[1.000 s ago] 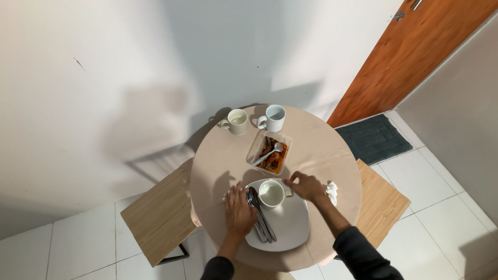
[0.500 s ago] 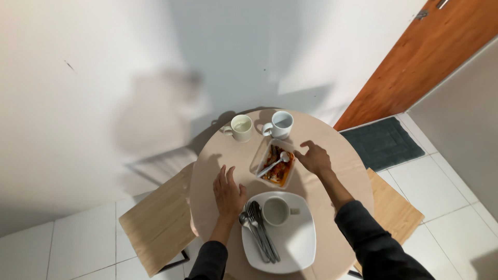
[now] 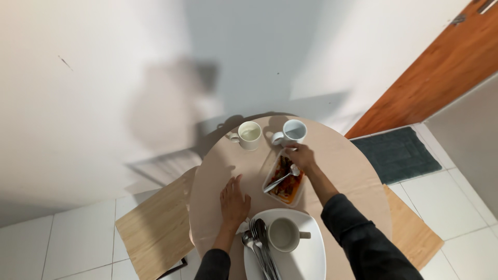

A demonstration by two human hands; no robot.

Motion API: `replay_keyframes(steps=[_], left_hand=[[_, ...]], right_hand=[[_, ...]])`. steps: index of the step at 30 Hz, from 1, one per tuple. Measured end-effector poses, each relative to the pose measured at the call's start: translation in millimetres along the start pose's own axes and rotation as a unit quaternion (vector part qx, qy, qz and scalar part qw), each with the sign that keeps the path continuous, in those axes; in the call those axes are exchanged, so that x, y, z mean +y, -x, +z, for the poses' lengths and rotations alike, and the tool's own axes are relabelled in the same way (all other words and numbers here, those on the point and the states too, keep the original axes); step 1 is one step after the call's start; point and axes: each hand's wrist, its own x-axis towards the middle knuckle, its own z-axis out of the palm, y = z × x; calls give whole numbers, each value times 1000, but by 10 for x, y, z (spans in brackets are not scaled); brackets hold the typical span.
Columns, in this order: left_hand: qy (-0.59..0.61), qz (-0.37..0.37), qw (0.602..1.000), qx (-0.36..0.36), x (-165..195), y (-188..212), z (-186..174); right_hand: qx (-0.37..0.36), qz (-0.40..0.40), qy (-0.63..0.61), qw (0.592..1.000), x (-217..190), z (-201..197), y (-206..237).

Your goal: The person stacks used plates with forks and spoons on them, gathers crumpled napkins, and stacks cups onto the plate stack. They then carry the stacked dishes across the room to the kitchen sink and set the stack on the counter next to the sink.

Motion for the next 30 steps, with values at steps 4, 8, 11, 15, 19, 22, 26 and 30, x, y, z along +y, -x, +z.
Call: replay_keyframes(steps=[4,8,11,15,19,22,26,30], left_hand=[[17,2,1000,8,-11,-21,-42],[27,7,999,15,5,-24,-124],[31,1,999,23,34,55,-191],[46,7,998,39,71,98,-238],[56,29,996,58,143,130,-230],[69,28,995,68,246,176,-251],[84,44,990,104,392,194,-434],[107,64,984,125,594,324,-672]], right_hand=[[-166,86,-413,891,-180,219,-110],[-155,197,-582,773,-492,266,-96],[-132,212,-636,730,-608,246,-17],[-118,220,-669,700,-618,110,-58],[-37,240,-651,719,-474,-133,-102],[-25,284,-635,718,-318,-292,43],[-39,180,-549,815,-101,-442,409],[31,116,-393,912,183,-660,1075]])
